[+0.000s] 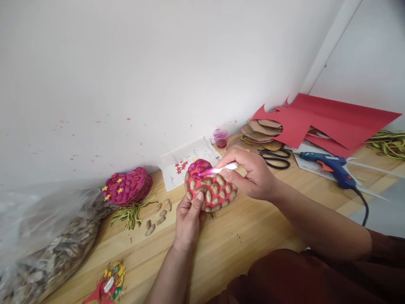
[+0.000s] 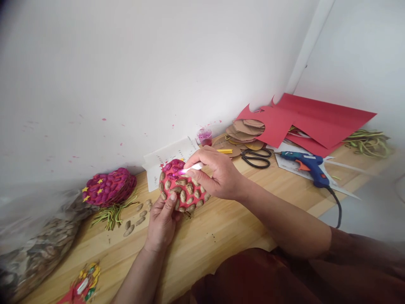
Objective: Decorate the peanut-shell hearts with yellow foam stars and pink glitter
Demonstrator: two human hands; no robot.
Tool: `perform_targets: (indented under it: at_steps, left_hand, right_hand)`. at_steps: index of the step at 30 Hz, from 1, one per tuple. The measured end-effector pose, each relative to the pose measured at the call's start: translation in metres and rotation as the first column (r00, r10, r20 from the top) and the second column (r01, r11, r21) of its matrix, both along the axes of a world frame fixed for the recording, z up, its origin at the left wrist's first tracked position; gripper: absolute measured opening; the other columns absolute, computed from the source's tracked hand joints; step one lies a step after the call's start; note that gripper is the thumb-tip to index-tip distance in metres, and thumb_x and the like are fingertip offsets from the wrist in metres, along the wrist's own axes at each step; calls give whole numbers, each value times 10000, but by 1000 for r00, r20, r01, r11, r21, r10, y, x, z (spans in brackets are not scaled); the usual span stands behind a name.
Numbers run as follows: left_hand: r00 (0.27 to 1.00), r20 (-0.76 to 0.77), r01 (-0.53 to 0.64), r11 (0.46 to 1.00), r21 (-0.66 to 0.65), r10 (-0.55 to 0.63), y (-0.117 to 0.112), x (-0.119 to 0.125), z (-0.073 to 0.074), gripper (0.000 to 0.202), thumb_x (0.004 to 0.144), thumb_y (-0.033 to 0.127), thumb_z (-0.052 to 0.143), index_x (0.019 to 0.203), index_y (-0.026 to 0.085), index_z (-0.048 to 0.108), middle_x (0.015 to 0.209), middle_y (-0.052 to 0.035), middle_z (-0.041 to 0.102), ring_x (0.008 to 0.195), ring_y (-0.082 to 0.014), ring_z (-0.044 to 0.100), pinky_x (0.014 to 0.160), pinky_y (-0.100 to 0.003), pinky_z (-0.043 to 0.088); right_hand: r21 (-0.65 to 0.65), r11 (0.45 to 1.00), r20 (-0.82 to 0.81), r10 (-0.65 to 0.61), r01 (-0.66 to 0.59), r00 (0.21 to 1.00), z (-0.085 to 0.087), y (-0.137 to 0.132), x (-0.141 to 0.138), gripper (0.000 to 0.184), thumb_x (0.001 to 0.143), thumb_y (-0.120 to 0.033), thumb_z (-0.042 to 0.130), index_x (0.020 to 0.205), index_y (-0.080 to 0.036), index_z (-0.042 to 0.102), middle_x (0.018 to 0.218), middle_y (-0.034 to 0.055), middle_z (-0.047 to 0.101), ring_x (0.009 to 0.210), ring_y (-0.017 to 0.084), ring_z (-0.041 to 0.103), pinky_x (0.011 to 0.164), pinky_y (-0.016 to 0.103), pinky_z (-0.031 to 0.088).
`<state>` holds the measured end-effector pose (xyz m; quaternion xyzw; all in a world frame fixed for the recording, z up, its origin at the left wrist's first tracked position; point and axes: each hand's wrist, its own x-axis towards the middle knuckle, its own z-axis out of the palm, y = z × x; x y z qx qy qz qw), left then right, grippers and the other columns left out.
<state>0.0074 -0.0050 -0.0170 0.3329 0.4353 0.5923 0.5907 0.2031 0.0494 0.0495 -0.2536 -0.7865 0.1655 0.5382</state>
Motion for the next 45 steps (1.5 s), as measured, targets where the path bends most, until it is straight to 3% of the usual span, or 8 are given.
perform_targets:
  at_steps: [4,10,17,39,45]
  left_hand:
    - [1000,-2,-6,1000,2,6,0,-2,-4,391,718,462,891,751,175,627,594,66,500,462,-50,337,398,-163,276]
    - [995,-77,58,998,-2,-58,-1,-7,-12,367,793,488,832,861,173,657,688,37,557,502,-56,374,405,-160,313]
    - [993,-90,71,997,3,-71,1,-9,-18,387,796,518,816,902,175,672,696,32,550,505,-72,425,382,-169,370]
    - [983,-159,94,995,34,-88,-1,-8,-15,373,839,524,777,901,193,616,651,54,522,469,-63,389,382,-161,341]
    - [981,-177,84,995,53,-73,0,-11,-20,335,881,508,740,928,200,616,658,55,523,462,-64,399,390,-171,345]
  right_hand:
    - [-69,997,-41,-27,24,999,-4,0,-2,98,941,-239,677,1011,-188,724,886,31,717,782,156,618,745,310,474]
    - [-149,988,-92,-59,45,994,-5,-1,-4,121,967,-265,648,1031,-204,730,910,29,728,793,156,643,728,297,480]
    - [5,999,24,-38,38,999,-1,-1,-2,126,1002,-215,538,1019,-198,661,913,44,703,855,186,631,803,333,476]
    - [44,999,30,-5,4,1000,2,-1,0,117,995,-204,532,1009,-189,647,909,64,669,885,208,592,832,371,475]
    - [34,999,61,3,-5,998,5,-2,0,115,1000,-216,524,1000,-206,638,893,60,664,880,216,589,817,376,481]
